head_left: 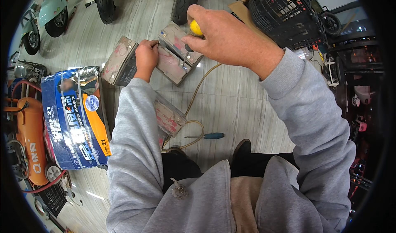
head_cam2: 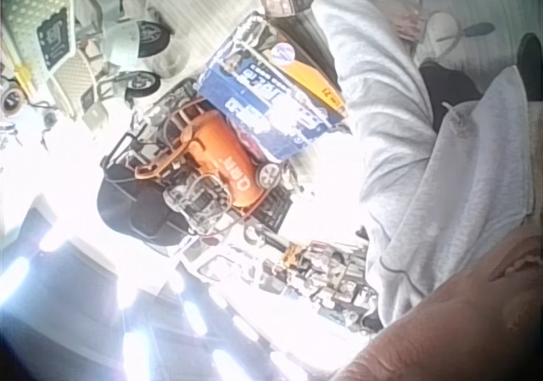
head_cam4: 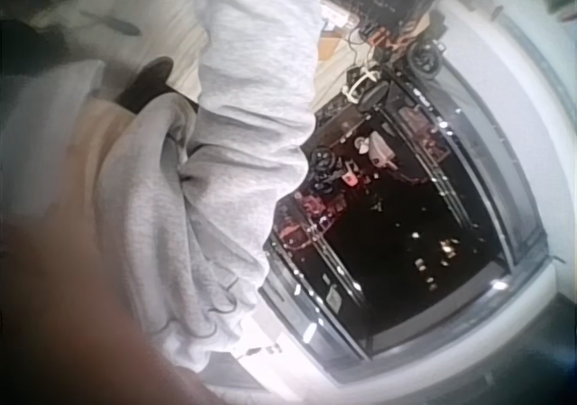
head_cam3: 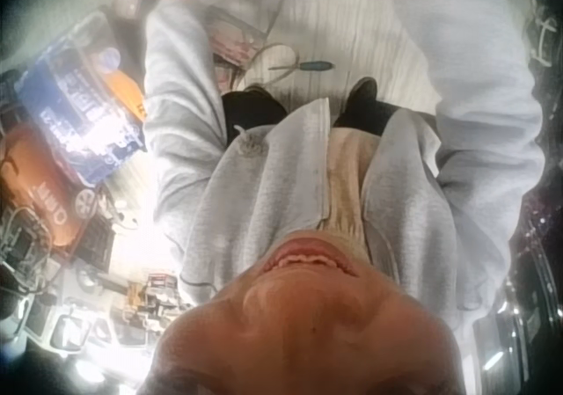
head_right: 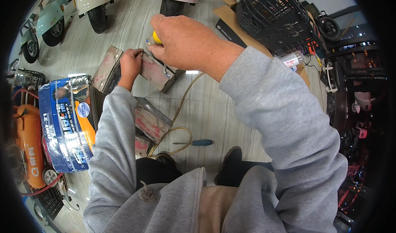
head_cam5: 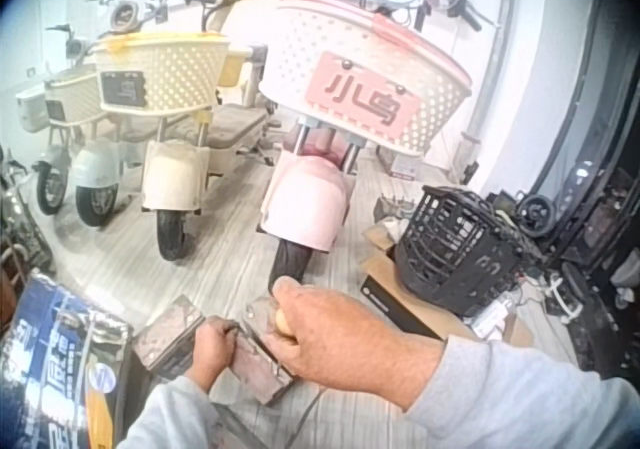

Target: The person is repairing batteries using a screwdriver. They are seen unscrewing and screwing parts of the batteries, and handling them with care.

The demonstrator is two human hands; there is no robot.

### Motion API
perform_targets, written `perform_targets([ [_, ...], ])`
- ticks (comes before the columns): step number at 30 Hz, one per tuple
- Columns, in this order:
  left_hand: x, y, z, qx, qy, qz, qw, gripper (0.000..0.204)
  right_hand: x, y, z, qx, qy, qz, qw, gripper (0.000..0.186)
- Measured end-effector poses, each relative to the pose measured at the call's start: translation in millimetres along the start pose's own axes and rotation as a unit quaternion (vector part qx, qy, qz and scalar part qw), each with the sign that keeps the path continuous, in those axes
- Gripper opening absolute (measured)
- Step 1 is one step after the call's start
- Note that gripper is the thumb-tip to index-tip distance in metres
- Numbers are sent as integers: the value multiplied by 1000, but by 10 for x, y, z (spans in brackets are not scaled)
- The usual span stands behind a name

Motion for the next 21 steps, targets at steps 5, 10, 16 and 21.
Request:
perform_targets([
  [5,50,26,-4,-12,32,0,999,18,-17,11,-22,-6,-6,-4,1000,28],
  [10,59,-8,-17,-6,72,7,997,18,-47,8,-35,-11,-8,-4,1000,28],
  [16,-39,-52,-32,-21,83,28,996,19,-32,8,-50,-24,-24,-10,999,30],
  [21,-6,-10,-18,1,35,8,999,15,-27,-8,-75,-31,-29,-2,999,31],
])
Point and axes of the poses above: each hand's wrist, its own z-axis away from the middle knuckle, its own y-axis out of the back of the hand, x = y × z, the point moved 1 cm from there along -z, towards the middle knuckle, and after that the axes turned 1 degree about x, right-handed, at the moved point
